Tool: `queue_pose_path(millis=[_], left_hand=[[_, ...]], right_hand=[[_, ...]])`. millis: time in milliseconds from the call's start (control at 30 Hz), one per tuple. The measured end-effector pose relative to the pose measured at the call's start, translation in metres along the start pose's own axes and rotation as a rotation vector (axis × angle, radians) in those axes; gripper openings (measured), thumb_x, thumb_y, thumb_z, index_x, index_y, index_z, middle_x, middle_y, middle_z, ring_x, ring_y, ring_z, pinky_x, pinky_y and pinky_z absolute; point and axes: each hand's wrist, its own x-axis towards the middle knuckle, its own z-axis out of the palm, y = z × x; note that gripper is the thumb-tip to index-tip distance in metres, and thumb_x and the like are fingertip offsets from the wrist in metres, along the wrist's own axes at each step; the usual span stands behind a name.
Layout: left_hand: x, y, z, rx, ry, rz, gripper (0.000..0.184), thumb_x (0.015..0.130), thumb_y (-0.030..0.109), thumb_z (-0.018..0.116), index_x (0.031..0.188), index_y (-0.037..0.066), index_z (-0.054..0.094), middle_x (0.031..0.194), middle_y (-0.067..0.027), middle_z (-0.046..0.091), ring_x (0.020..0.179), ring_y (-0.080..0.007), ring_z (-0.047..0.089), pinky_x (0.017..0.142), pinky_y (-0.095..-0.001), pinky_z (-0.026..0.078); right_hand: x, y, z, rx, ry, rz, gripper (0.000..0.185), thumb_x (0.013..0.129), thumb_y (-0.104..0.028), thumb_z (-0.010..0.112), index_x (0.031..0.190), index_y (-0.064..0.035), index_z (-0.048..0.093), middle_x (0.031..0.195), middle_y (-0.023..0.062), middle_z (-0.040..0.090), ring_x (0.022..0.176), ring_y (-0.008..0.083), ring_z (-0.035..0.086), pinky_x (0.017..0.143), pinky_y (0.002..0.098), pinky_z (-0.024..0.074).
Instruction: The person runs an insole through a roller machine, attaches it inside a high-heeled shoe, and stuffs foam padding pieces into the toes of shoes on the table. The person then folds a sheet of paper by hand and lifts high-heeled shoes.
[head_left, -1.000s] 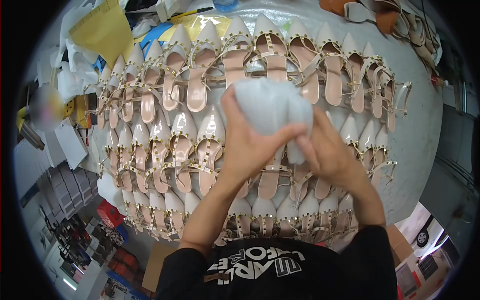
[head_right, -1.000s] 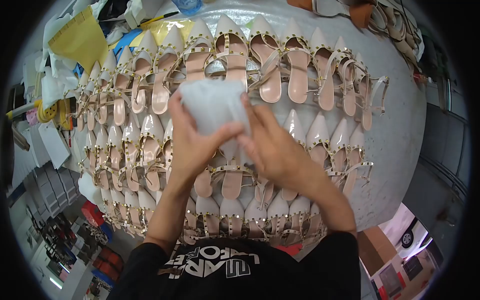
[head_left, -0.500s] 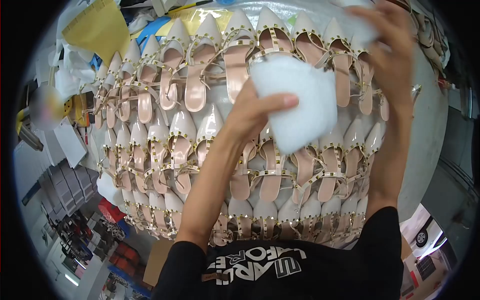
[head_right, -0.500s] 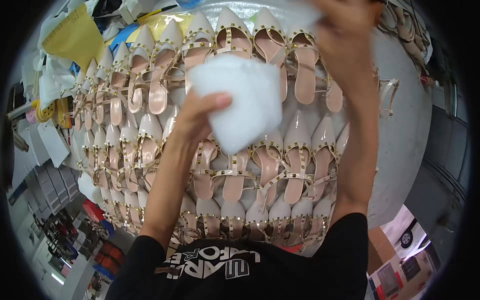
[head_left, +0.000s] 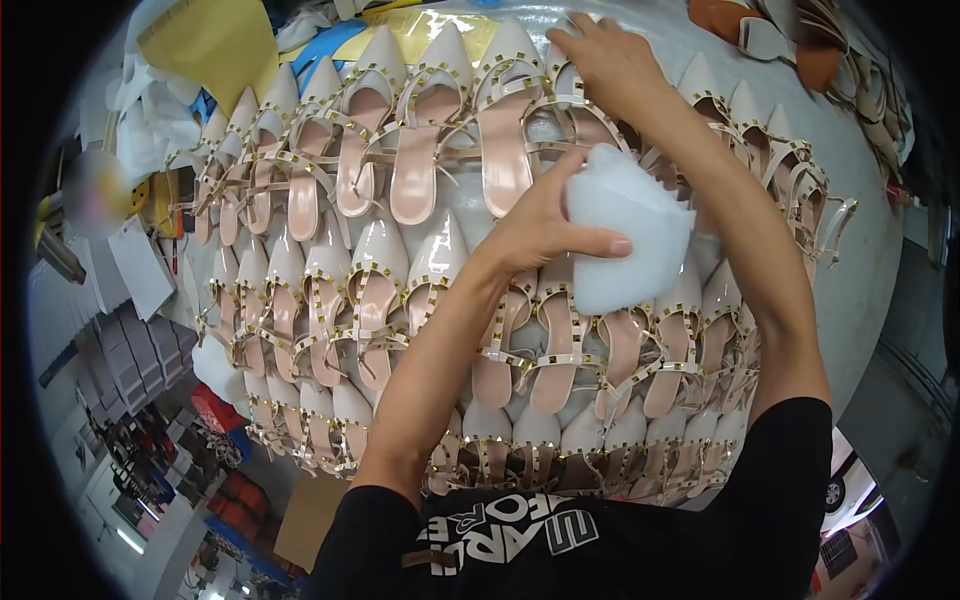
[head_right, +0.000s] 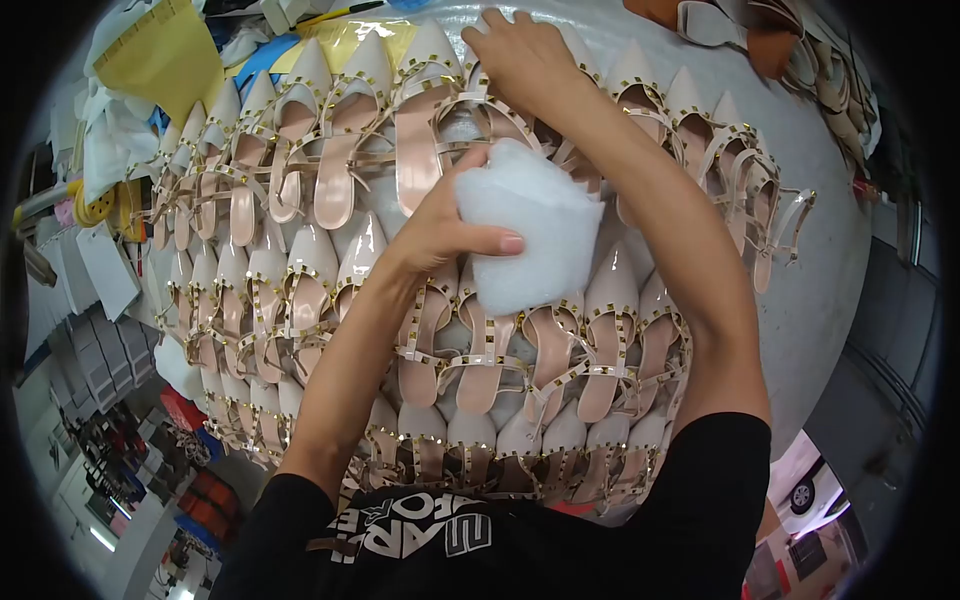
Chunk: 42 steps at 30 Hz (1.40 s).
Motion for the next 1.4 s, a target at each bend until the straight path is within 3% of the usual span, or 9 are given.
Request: queue_pose_path(millis=[233,400,567,633,833,900,967,1100,1400], left_hand=[[-0.05,0.013,0.046,0.304,-0.142,0.034,0.088,0.066,0.014,0.09,0.135,-0.001,0.038,0.119,-0.0143,0.057,0.112,-0.0211,0.058,0.099,-0.0364,0.047],[-0.077,0.017,0.078,0.118,0.713,0.09,0.092,0.068,0.014,0.089,0.137,-0.001,0.03,0.126,-0.0174,0.051,0.117,-0.0243,0.055,0.1,-0.0358,0.047],[-0.07,0.027,0.095,-0.376,0.491,0.064,0.105,0.064,0.027,0.095,0.136,-0.003,0.025,0.128,-0.0195,0.05,0.12,-0.027,0.055,0.101,-0.0365,0.047],[-0.069,0.024,0.096,0.493,0.303,0.214,0.106,0.065,0.032,0.094,0.135,-0.005,0.023,0.128,-0.0211,0.05,0.121,-0.0296,0.055,0.1,-0.0383,0.047],[0.0,-0.004,0.084,0.518,0.21,0.318,0.091,0.065,0.023,0.089,0.131,-0.009,0.035,0.125,-0.0238,0.055,0.112,-0.035,0.062,0.096,-0.042,0.05],[0.043,-0.019,0.079,0.432,0.15,0.378,0.078,0.067,0.02,0.088,0.126,-0.006,0.045,0.115,-0.0182,0.062,0.102,-0.0297,0.066,0.09,-0.0378,0.054],[0.067,0.002,0.064,0.349,0.108,0.211,0.073,0.068,0.02,0.087,0.125,-0.005,0.048,0.112,-0.0164,0.064,0.101,-0.0273,0.066,0.091,-0.0369,0.054],[0.043,0.013,0.026,-0.272,0.14,0.123,0.066,0.073,0.014,0.077,0.131,-0.004,0.05,0.117,-0.0166,0.065,0.106,-0.0281,0.066,0.096,-0.042,0.055],[0.029,-0.016,0.002,-0.52,0.031,0.16,0.088,0.063,0.022,0.075,0.141,-0.002,0.042,0.13,-0.0205,0.057,0.121,-0.0368,0.058,0.108,-0.0494,0.046]], right_hand=[[-0.036,0.013,-0.043,0.265,0.023,0.007,0.065,0.085,-0.004,0.064,0.147,-0.0122,0.044,0.14,0.0194,0.052,0.113,0.0386,0.06,0.098,0.0433,0.048],[-0.145,-0.089,-0.194,0.738,-0.091,0.414,0.063,0.088,-0.025,0.072,0.139,0.0044,0.049,0.119,0.0213,0.054,0.11,0.0342,0.056,0.093,0.0388,0.0474],[-0.203,-0.12,-0.18,0.672,-0.152,0.468,0.091,0.089,-0.028,0.073,0.153,0.009,0.021,0.116,0.019,0.046,0.096,0.0283,0.055,0.078,0.0359,0.0505],[-0.218,-0.106,-0.186,0.763,-0.179,0.394,0.08,0.093,-0.018,0.067,0.153,0.0088,0.021,0.122,0.0224,0.047,0.099,0.0318,0.056,0.079,0.0375,0.0502],[-0.163,0.008,-0.21,0.108,0.318,0.553,0.052,0.074,0.014,0.048,0.117,-0.0048,0.069,0.114,0.0119,0.062,0.1,0.023,0.064,0.087,0.0309,0.0496],[-0.133,0.071,-0.181,0.314,0.366,0.185,0.047,0.072,0.012,0.052,0.108,-0.009,0.075,0.108,0.0072,0.062,0.093,0.0184,0.061,0.082,0.0266,0.0462],[-0.1,0.099,-0.142,0.414,0.085,0.16,0.047,0.081,-0.015,0.071,0.125,-0.0005,0.062,0.124,0.022,0.061,0.115,0.031,0.06,0.096,0.0361,0.0489],[-0.096,0.078,-0.066,0.83,-0.135,0.33,0.039,0.067,0.012,0.055,0.093,-0.0055,0.078,0.099,0.003,0.056,0.088,0.0172,0.057,0.084,0.0256,0.0427],[-0.091,0.054,-0.041,0.445,0.121,0.063,0.041,0.071,0.012,0.057,0.107,-0.0049,0.07,0.091,0.0144,0.066,0.082,0.0332,0.066,0.069,0.0399,0.0505]])
